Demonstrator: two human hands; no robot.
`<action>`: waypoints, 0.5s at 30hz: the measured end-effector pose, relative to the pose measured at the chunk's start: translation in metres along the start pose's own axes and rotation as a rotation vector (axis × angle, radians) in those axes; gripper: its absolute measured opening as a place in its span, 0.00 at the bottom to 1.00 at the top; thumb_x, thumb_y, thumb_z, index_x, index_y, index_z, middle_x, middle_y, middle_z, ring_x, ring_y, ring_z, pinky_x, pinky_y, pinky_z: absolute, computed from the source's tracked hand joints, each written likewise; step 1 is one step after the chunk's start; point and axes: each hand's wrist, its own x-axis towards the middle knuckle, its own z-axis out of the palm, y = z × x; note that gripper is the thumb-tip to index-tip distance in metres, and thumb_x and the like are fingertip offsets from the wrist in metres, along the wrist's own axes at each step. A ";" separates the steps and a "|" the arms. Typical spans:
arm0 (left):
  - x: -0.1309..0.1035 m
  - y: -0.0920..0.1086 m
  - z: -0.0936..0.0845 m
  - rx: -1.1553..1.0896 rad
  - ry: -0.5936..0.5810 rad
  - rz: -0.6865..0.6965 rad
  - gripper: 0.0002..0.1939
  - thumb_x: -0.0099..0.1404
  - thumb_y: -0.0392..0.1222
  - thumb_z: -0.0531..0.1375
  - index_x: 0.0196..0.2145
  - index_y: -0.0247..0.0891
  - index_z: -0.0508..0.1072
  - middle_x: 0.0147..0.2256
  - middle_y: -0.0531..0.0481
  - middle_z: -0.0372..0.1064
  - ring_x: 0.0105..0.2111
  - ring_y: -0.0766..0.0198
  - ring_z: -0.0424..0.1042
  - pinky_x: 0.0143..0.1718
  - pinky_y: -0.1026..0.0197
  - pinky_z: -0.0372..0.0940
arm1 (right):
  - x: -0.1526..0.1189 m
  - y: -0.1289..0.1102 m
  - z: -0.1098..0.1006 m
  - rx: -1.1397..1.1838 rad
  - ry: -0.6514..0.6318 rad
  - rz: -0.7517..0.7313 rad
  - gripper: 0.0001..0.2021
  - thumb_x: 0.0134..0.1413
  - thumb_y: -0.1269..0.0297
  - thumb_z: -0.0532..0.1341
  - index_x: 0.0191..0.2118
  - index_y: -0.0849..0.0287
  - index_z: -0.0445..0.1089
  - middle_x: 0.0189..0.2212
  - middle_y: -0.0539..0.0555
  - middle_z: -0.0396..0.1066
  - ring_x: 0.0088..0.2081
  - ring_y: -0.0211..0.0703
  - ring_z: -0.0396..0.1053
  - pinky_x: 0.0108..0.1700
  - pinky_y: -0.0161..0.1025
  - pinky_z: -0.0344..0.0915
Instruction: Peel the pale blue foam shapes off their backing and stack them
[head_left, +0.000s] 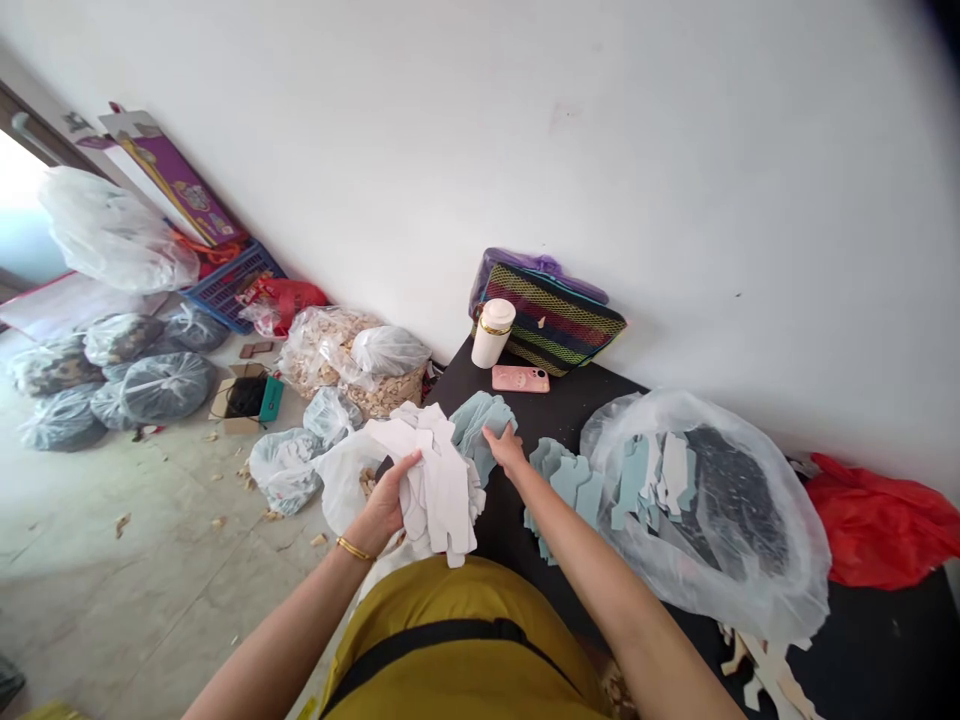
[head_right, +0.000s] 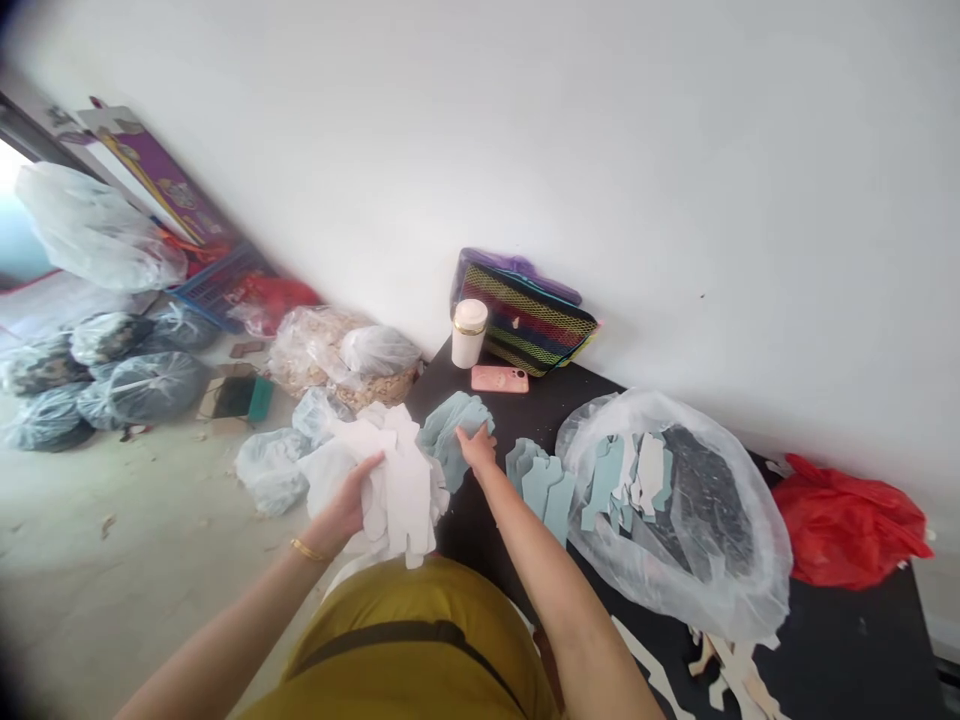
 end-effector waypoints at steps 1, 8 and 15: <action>0.000 -0.001 0.001 0.000 -0.009 -0.014 0.11 0.62 0.38 0.62 0.42 0.31 0.75 0.33 0.42 0.81 0.41 0.51 0.79 0.49 0.54 0.72 | 0.003 0.000 -0.004 -0.010 0.003 0.023 0.28 0.65 0.54 0.48 0.65 0.65 0.53 0.51 0.69 0.69 0.49 0.52 0.73 0.50 0.50 0.69; 0.008 -0.005 0.010 0.006 -0.054 -0.062 0.13 0.63 0.38 0.61 0.44 0.28 0.75 0.36 0.40 0.81 0.36 0.53 0.80 0.46 0.55 0.72 | -0.037 -0.016 -0.044 -0.106 0.155 -0.157 0.24 0.62 0.60 0.54 0.62 0.64 0.60 0.60 0.70 0.59 0.62 0.61 0.58 0.61 0.61 0.59; 0.021 -0.002 0.028 0.038 -0.166 -0.223 0.15 0.64 0.40 0.61 0.46 0.30 0.74 0.34 0.42 0.80 0.32 0.56 0.79 0.41 0.56 0.71 | -0.104 -0.033 -0.073 -0.503 -0.059 -1.000 0.22 0.67 0.73 0.50 0.63 0.52 0.61 0.66 0.53 0.58 0.67 0.49 0.49 0.65 0.55 0.56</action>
